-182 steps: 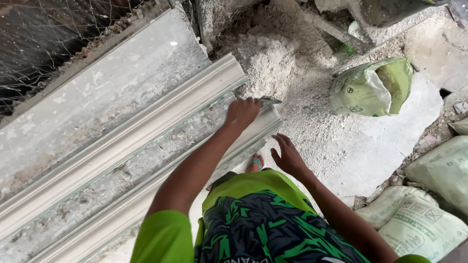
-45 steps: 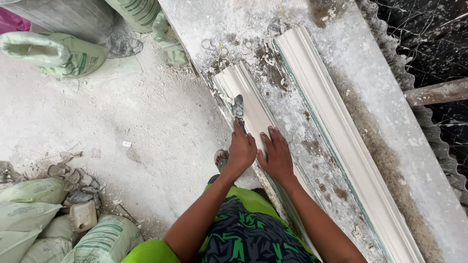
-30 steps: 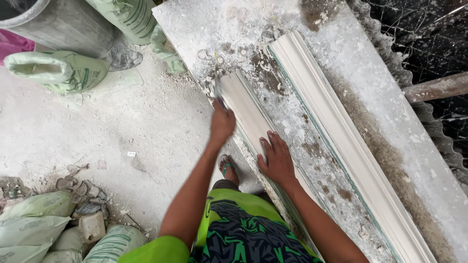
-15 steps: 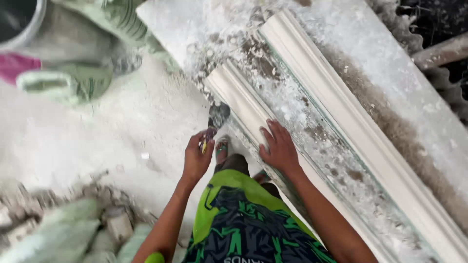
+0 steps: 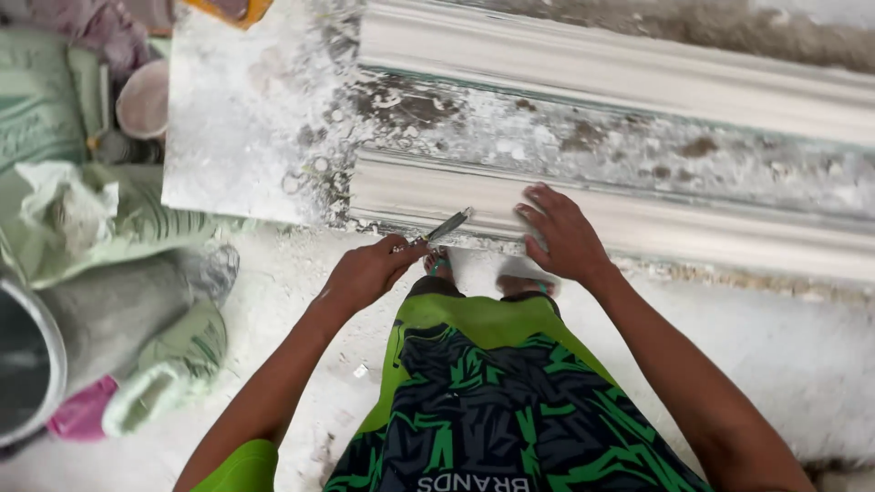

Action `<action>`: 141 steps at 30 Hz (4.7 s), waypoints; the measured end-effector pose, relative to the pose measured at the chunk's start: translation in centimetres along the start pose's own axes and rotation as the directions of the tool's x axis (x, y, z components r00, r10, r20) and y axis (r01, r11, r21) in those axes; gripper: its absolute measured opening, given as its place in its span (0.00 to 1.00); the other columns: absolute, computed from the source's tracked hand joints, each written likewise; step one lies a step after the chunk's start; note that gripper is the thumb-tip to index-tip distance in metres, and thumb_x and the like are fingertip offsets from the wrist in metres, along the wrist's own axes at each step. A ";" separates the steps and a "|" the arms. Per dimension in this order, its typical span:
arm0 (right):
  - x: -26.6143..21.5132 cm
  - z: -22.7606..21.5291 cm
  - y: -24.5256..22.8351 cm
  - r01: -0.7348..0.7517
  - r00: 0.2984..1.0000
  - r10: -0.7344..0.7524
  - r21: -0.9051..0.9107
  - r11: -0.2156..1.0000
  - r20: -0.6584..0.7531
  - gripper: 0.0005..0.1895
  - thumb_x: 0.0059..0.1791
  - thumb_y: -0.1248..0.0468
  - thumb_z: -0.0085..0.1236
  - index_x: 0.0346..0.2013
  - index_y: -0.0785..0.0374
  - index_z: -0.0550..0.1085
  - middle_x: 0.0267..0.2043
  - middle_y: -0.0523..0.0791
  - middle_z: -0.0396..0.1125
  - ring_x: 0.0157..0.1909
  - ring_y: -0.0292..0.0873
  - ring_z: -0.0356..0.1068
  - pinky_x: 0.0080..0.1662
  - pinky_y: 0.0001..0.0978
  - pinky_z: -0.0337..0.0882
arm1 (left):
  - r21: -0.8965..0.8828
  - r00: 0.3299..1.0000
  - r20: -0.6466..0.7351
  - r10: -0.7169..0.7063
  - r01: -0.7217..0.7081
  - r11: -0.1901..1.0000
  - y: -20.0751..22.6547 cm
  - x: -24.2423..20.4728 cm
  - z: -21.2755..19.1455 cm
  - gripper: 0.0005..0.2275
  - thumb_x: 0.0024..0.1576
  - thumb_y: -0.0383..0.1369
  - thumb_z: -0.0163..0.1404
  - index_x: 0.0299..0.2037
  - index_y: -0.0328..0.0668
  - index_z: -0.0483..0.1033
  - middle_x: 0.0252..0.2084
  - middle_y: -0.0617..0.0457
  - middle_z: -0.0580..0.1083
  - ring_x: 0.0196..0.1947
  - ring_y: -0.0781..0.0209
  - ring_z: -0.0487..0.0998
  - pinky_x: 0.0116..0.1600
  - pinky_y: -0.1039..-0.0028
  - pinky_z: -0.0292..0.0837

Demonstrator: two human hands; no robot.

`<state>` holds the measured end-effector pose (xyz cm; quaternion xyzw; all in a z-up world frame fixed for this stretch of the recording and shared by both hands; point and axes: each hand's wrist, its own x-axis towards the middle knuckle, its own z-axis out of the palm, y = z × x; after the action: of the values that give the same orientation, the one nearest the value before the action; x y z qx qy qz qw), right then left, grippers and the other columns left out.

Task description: Scraping and smoothing gypsum plaster moldings using a hand trowel.

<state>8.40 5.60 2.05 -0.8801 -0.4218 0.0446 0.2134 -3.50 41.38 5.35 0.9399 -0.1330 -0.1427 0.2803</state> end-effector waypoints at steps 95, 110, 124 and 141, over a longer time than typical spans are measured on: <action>-75.0 -17.2 31.0 -0.758 -0.033 0.913 0.606 0.243 -0.407 0.21 0.50 0.65 0.55 0.58 0.64 0.70 0.66 0.58 0.60 0.67 0.62 0.61 0.62 0.47 0.67 | 0.114 0.924 0.276 0.265 -0.305 0.946 86.0 53.6 48.4 0.14 0.64 0.41 0.42 0.57 0.59 0.76 0.41 0.42 0.79 0.41 0.38 0.81 0.44 0.49 0.76; -95.5 -36.2 57.2 -0.745 -0.095 0.978 0.665 0.055 -0.187 0.21 0.50 0.63 0.54 0.58 0.60 0.71 0.69 0.54 0.59 0.59 0.60 0.67 0.59 0.46 0.69 | 0.210 0.926 0.281 0.251 -0.314 0.926 109.1 66.1 63.3 0.15 0.65 0.41 0.41 0.60 0.59 0.72 0.38 0.44 0.78 0.35 0.39 0.82 0.37 0.49 0.77; -119.2 -44.0 84.3 -0.723 0.234 0.956 0.626 0.293 -0.177 0.19 0.52 0.62 0.56 0.57 0.61 0.73 0.63 0.54 0.65 0.53 0.55 0.71 0.45 0.43 0.75 | 0.334 0.949 0.151 0.275 -0.311 0.890 122.9 70.7 71.5 0.17 0.60 0.33 0.46 0.60 0.59 0.73 0.35 0.47 0.76 0.25 0.45 0.81 0.27 0.55 0.77; -125.9 -48.6 96.5 -0.820 0.384 0.835 0.270 0.505 -0.395 0.38 0.55 0.63 0.53 0.73 0.78 0.49 0.77 0.67 0.36 0.78 0.71 0.39 0.73 0.63 0.48 | 0.261 0.959 0.081 0.271 -0.282 0.923 127.4 71.7 74.4 0.15 0.59 0.38 0.52 0.56 0.67 0.78 0.32 0.53 0.75 0.22 0.52 0.79 0.25 0.60 0.76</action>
<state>10.13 -160.02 -6.64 -0.9495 0.1404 -0.0674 0.2724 15.60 -121.52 3.71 0.9378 -0.2885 -0.1025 0.1640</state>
